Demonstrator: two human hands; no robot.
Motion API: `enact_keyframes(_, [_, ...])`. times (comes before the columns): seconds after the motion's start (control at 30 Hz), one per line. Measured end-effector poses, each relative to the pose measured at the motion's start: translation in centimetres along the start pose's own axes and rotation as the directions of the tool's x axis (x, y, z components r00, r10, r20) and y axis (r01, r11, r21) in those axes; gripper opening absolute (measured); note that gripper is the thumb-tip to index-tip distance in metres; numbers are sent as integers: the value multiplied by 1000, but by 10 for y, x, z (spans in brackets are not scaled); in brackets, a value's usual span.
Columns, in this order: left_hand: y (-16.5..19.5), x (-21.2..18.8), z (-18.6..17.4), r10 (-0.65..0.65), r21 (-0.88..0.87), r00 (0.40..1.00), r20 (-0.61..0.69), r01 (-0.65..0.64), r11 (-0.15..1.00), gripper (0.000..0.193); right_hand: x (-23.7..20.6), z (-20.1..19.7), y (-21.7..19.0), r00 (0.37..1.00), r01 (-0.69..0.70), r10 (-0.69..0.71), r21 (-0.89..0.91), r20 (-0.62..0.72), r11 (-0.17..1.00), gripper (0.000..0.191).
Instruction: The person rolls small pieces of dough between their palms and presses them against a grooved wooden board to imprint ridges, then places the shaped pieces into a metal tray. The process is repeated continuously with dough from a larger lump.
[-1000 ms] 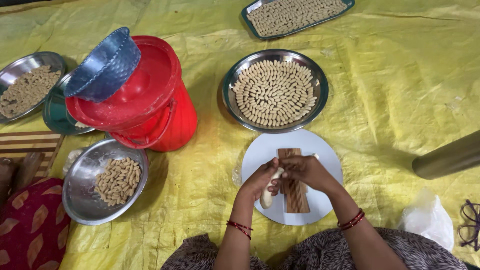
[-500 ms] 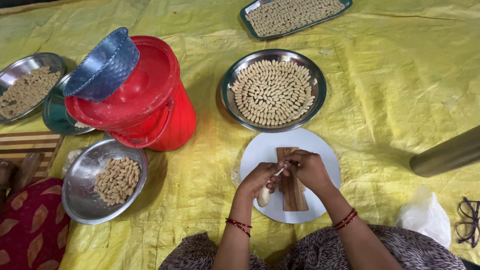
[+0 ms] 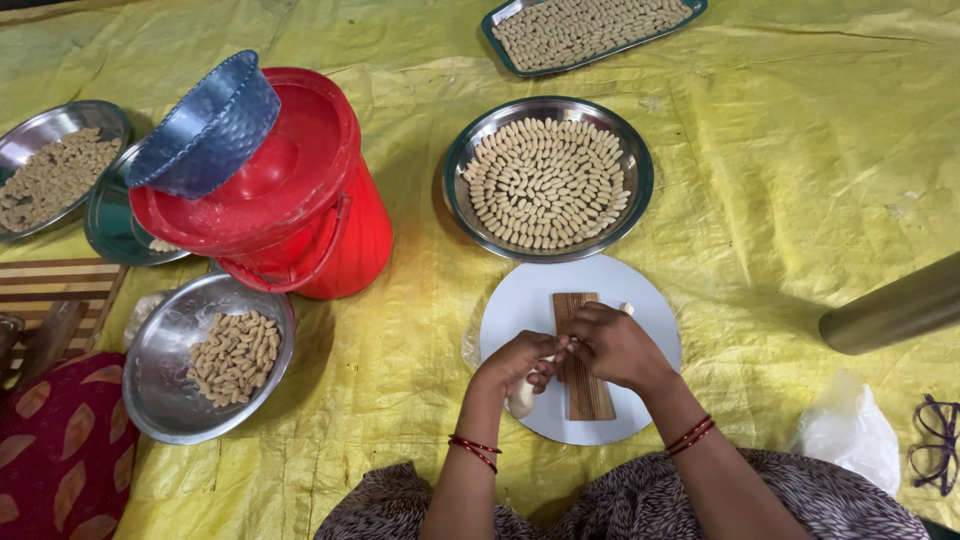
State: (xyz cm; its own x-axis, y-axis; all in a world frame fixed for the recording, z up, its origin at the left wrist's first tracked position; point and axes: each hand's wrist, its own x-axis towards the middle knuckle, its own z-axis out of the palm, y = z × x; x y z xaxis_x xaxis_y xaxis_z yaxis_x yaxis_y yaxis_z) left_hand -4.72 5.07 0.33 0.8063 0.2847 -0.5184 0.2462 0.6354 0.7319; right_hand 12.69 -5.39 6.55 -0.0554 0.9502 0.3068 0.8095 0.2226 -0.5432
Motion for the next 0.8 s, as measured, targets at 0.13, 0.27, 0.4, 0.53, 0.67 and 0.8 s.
enact_keyframes(0.13, [-3,6,-2,-21,-44,999,-44,19,999,33,-3,17,17,994,-103,99,114,40,988,15])
enact_keyframes(0.27, [-6,14,1,11,-133,999,-45,-17,991,25,-7,50,51,911,-392,388,589,140,707,14])
enact_keyframes(0.4, [-4,16,-1,34,-158,961,-275,-80,984,22,-12,40,93,813,-324,576,890,87,322,20])
enact_keyframes(0.53, [3,11,-14,121,-201,919,-376,-209,957,30,-24,-4,128,506,-749,857,444,-95,491,36])
enact_keyframes(0.67, [3,12,-18,203,-144,893,-402,-280,949,31,-30,-1,134,640,-737,734,88,-228,670,27])
enact_keyframes(0.8, [2,12,-14,185,-106,891,-414,-249,963,32,-31,15,135,650,-758,719,-142,-246,636,25])
